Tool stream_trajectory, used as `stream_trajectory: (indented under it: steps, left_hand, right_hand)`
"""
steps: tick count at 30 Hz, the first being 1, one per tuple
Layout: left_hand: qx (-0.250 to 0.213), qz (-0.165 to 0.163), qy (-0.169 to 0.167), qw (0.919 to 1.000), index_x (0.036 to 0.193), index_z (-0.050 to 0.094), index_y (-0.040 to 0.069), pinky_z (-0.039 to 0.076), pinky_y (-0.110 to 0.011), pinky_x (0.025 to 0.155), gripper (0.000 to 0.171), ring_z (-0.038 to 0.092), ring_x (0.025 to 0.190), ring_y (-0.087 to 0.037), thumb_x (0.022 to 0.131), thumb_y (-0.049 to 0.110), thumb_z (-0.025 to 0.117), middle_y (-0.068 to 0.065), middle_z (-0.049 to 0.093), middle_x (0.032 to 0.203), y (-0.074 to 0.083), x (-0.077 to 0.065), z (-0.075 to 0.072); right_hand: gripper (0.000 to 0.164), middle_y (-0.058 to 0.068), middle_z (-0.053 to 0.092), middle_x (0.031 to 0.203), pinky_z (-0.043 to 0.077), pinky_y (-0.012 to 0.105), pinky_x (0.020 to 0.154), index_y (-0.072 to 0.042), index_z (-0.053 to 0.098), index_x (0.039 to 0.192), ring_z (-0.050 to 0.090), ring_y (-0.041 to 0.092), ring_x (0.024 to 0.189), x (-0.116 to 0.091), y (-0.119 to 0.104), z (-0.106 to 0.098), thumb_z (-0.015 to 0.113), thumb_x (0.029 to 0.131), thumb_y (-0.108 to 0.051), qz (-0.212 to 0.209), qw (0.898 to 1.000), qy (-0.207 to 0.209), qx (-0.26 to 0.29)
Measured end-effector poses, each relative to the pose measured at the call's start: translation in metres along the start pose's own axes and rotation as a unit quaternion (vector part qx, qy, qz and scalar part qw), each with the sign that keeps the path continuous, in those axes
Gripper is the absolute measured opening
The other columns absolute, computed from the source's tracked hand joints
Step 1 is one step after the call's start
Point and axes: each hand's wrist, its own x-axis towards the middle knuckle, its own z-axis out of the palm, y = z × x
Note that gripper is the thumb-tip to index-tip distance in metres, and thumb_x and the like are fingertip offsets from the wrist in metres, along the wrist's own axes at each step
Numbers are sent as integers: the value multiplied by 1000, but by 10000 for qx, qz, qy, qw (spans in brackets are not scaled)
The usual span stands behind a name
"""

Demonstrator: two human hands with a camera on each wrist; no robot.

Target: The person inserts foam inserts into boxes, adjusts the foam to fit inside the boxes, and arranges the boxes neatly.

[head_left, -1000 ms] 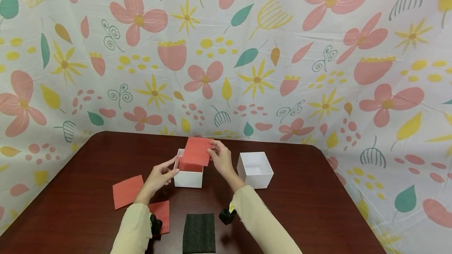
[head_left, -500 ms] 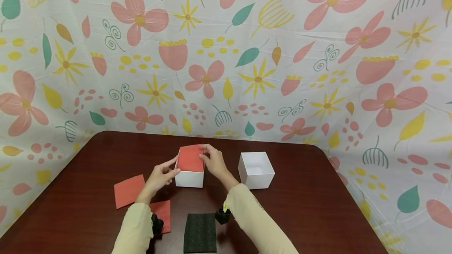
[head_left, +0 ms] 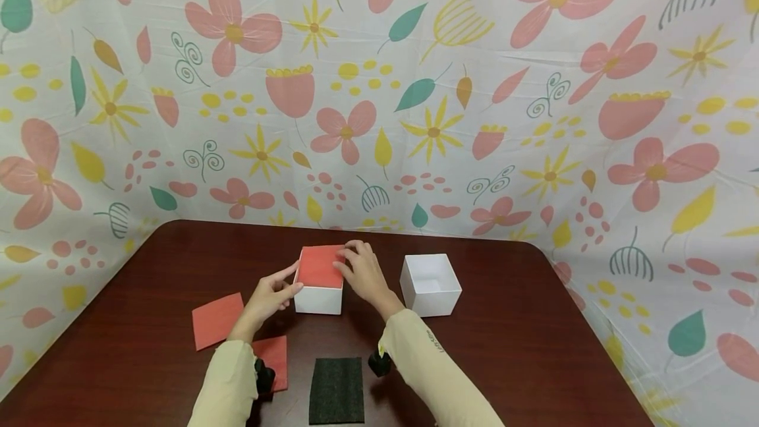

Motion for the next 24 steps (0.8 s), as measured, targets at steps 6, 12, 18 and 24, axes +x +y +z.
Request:
stream_trajectory:
  steps: [6, 12, 18, 24]
  left_hand:
    - [31, 3, -1, 10000, 137, 38, 16, 44, -31, 52, 57, 45, 55, -16, 86, 25, 61, -19, 50, 73, 1, -1, -1]
    - [33, -54, -39, 10000, 137, 38, 15, 44, -31, 53, 57, 45, 56, -16, 86, 24, 61, -19, 50, 73, 2, -2, -1]
    - [-38, 15, -98, 9999, 137, 36, 6, 43, -31, 53, 54, 44, 57, -20, 88, 15, 58, -24, 48, 72, 21, -12, 1]
    - [43, 0, -76, 10000, 137, 36, 4, 44, -30, 54, 53, 45, 57, -19, 89, 14, 57, -25, 49, 73, 33, -17, 1]
  right_hand:
    - [43, 13, 44, 127, 31, 42, 96, -8, 67, 105, 35, 26, 119, 1, -1, -2, 58, 84, -44, -323, 9959, -219, -811]
    - [51, 15, 34, 137, 25, 41, 100, -7, 63, 113, 29, 27, 127, -1, -2, -2, 55, 84, -48, 63, 9936, -1052, -400]
    - [51, 15, 26, 142, 24, 44, 100, -9, 63, 112, 19, 28, 131, -2, -3, -2, 56, 83, -49, 369, 9905, -1322, 56]
    - [46, 15, 26, 142, 27, 43, 99, -8, 66, 106, 23, 27, 129, 1, -5, 0, 58, 83, -47, 536, 9865, -1448, 540]
